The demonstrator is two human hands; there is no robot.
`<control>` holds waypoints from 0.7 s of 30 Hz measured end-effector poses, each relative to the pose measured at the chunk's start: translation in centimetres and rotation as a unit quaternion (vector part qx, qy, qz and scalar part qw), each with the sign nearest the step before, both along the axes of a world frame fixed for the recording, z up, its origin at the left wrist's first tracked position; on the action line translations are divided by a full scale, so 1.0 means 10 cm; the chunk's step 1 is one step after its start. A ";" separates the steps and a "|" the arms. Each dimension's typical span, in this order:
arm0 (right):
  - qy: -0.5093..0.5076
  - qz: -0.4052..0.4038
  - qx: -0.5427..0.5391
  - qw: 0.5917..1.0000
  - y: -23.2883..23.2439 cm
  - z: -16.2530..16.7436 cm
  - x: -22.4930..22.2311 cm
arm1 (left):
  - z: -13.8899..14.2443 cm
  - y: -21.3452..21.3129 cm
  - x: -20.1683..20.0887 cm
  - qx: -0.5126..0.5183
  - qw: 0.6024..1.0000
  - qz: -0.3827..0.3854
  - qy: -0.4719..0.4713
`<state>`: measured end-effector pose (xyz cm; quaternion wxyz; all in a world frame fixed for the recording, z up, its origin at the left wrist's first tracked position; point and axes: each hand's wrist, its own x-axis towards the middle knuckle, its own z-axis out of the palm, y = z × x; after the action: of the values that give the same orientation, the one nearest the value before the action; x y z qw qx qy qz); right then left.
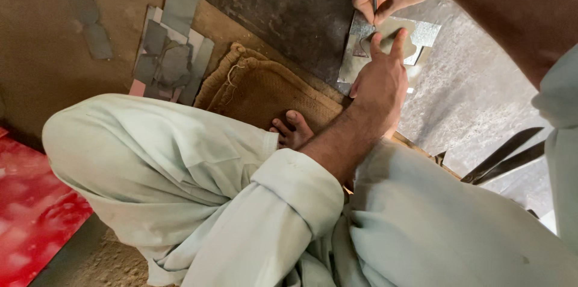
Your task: The person sits on the workshop floor and traces around a shaped template placed on square metal sheets, using a marker to draw the pattern outline. They finish a traced sheet, set it aside with completed pieces, and pull a new blank sheet to trace the next one.
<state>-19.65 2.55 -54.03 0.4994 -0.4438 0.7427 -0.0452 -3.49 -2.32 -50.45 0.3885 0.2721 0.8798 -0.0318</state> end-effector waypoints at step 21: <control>-0.012 -0.343 -0.271 0.899 1.16 -0.34 0.48 | -0.34 0.06 0.06 0.025 0.987 -0.072 0.144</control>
<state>-14.80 14.15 -57.46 0.3227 -0.2793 0.8017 -0.4185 -2.88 -1.70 -53.80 0.2478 0.3368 0.9052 -0.0764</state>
